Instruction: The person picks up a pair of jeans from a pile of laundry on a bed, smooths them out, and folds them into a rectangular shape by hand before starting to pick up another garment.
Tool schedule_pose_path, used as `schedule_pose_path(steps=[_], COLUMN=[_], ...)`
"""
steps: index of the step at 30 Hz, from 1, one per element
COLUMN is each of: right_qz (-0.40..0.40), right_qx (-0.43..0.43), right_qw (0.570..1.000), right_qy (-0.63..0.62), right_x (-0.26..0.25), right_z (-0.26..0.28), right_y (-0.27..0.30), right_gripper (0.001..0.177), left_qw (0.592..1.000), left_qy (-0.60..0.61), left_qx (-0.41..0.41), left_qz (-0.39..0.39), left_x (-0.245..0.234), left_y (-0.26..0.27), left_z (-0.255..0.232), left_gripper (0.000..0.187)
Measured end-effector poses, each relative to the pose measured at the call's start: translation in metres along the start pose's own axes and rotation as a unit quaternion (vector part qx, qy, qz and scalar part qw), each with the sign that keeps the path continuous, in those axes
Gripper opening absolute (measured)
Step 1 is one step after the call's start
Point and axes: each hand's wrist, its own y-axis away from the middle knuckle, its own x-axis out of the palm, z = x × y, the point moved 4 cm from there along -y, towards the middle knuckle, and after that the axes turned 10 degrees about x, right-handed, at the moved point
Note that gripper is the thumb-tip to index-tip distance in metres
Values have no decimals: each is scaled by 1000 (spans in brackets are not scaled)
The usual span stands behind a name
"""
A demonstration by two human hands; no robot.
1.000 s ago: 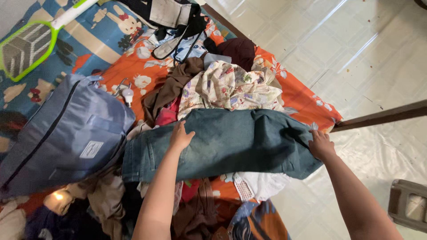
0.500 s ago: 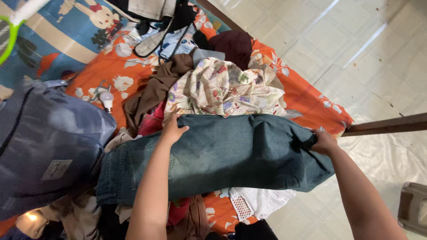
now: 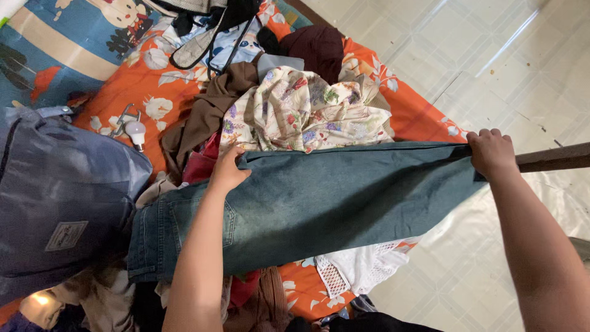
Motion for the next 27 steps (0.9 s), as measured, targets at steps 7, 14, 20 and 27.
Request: schedule_pose_path(steps=[7,14,20,27], right_qz=[-25,-41,-122,-131], right_qx=[72,32,-84,-316], right_qw=[997,995,972,885], right_qy=[7,-83,-182,-316], right_x=[13,-29,-94,-174], right_z=[10,35,136,326], right_y=[20,37,71,132], right_gripper=[34,74,67,60], left_qw=[982,885,891,902], left_qy=[-172,-365,-344,-317], left_qx=[56,288,293,291], left_qz=[-57,-9,25,-13], left_x=[6,32,52,54], left_y=[21,67,97,108], left_z=[-47,-50,-40,-35], left_gripper=[47,21,32,40])
